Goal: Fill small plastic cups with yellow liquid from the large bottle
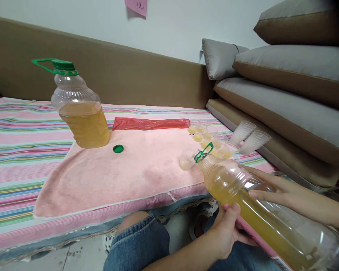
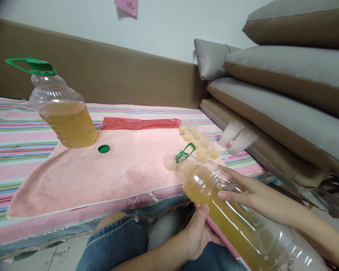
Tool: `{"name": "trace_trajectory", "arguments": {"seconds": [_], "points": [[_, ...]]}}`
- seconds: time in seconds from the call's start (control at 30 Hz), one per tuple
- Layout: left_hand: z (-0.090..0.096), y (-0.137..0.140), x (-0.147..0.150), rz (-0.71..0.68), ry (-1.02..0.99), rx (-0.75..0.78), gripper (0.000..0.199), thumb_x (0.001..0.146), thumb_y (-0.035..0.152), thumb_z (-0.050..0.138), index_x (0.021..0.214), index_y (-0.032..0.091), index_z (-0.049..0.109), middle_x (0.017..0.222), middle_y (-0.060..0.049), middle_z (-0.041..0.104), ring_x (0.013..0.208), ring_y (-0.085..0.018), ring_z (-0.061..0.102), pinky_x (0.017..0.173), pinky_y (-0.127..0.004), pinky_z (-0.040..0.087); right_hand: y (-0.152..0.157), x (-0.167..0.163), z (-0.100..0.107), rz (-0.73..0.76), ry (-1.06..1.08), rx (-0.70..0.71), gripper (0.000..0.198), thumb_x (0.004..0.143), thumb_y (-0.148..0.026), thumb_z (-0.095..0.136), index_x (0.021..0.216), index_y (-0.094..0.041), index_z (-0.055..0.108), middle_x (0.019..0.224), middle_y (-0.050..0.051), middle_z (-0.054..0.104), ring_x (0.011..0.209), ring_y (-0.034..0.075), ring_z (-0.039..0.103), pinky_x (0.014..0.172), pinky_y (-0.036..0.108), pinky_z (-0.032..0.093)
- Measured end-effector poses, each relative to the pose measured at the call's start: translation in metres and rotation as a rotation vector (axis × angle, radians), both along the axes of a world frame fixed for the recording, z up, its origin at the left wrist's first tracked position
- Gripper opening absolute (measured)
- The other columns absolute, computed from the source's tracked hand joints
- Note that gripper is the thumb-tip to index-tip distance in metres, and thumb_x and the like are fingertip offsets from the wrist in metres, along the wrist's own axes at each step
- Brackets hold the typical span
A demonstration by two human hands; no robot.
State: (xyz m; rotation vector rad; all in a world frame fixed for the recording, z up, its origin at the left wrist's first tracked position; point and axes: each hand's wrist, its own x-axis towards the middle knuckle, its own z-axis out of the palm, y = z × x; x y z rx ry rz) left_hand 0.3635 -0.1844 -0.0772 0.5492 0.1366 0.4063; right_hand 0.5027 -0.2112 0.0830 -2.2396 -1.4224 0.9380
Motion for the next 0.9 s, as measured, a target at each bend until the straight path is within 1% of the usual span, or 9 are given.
{"name": "trace_trajectory", "arguments": {"seconds": [0.1, 0.27, 0.37, 0.47, 0.6, 0.73, 0.83, 0.9], "points": [[-0.0001, -0.0002, -0.0001, -0.002, -0.006, -0.001, 0.096, 0.059, 0.084, 0.063, 0.131, 0.022, 0.048, 0.15, -0.021, 0.046, 0.115, -0.042, 0.062, 0.088, -0.066, 0.051, 0.0, -0.0005, -0.0002, -0.013, -0.011, 0.011, 0.097, 0.075, -0.075, 0.065, 0.154, -0.025, 0.038, 0.146, 0.005, 0.046, 0.123, 0.038, 0.054, 0.113, 0.046, 0.037], [-0.0022, -0.0009, 0.0008, -0.002, -0.025, -0.009, 0.095, 0.061, 0.083, 0.063, 0.133, 0.023, 0.047, 0.149, -0.021, 0.047, 0.113, -0.04, 0.064, 0.088, -0.064, 0.053, 0.0013, -0.0022, 0.002, -0.008, -0.059, -0.006, 0.103, 0.073, -0.079, 0.064, 0.154, -0.021, 0.038, 0.141, 0.007, 0.052, 0.126, 0.038, 0.052, 0.114, 0.046, 0.035], [-0.003, -0.0014, 0.0018, -0.007, -0.015, 0.0, 0.097, 0.059, 0.084, 0.062, 0.133, 0.023, 0.046, 0.147, -0.021, 0.049, 0.111, -0.04, 0.065, 0.088, -0.065, 0.051, 0.0013, -0.0007, 0.0013, 0.011, -0.057, 0.005, 0.101, 0.073, -0.078, 0.064, 0.153, -0.022, 0.04, 0.145, 0.005, 0.049, 0.127, 0.038, 0.051, 0.115, 0.045, 0.032], [-0.0036, -0.0015, 0.0024, 0.003, 0.01, -0.001, 0.099, 0.058, 0.085, 0.062, 0.133, 0.023, 0.045, 0.143, -0.022, 0.053, 0.107, -0.04, 0.067, 0.087, -0.068, 0.05, 0.0002, 0.0018, -0.0006, 0.009, -0.028, -0.007, 0.101, 0.074, -0.077, 0.064, 0.155, -0.024, 0.036, 0.148, 0.003, 0.044, 0.127, 0.036, 0.051, 0.116, 0.044, 0.031], [-0.0043, -0.0015, 0.0023, 0.005, -0.004, -0.008, 0.094, 0.061, 0.082, 0.063, 0.133, 0.024, 0.045, 0.148, -0.02, 0.048, 0.111, -0.04, 0.065, 0.089, -0.068, 0.05, -0.0002, 0.0008, -0.0002, 0.004, -0.036, -0.019, 0.101, 0.076, -0.078, 0.062, 0.156, -0.023, 0.034, 0.152, 0.004, 0.037, 0.129, 0.037, 0.049, 0.117, 0.044, 0.028], [-0.005, -0.0014, 0.0025, -0.003, -0.017, -0.01, 0.094, 0.061, 0.083, 0.063, 0.132, 0.024, 0.046, 0.149, -0.02, 0.047, 0.112, -0.04, 0.064, 0.09, -0.068, 0.049, 0.0019, -0.0038, 0.0026, 0.001, -0.049, -0.043, 0.108, 0.073, -0.081, 0.06, 0.157, -0.02, 0.032, 0.152, 0.007, 0.038, 0.129, 0.038, 0.048, 0.118, 0.045, 0.027], [-0.0046, -0.0011, 0.0021, -0.001, -0.03, -0.005, 0.093, 0.062, 0.082, 0.062, 0.133, 0.024, 0.046, 0.147, -0.021, 0.049, 0.111, -0.04, 0.065, 0.09, -0.069, 0.048, 0.0037, -0.0051, 0.0034, -0.009, -0.06, -0.055, 0.111, 0.07, -0.083, 0.06, 0.157, -0.019, 0.032, 0.15, 0.009, 0.039, 0.129, 0.04, 0.048, 0.116, 0.048, 0.03], [-0.0034, -0.0007, 0.0013, -0.004, -0.03, -0.005, 0.092, 0.062, 0.082, 0.062, 0.133, 0.024, 0.048, 0.148, -0.021, 0.048, 0.111, -0.04, 0.065, 0.09, -0.069, 0.048, 0.0037, -0.0043, 0.003, -0.009, -0.062, -0.057, 0.112, 0.07, -0.084, 0.06, 0.157, -0.019, 0.032, 0.147, 0.009, 0.044, 0.127, 0.04, 0.05, 0.115, 0.049, 0.032]]}}
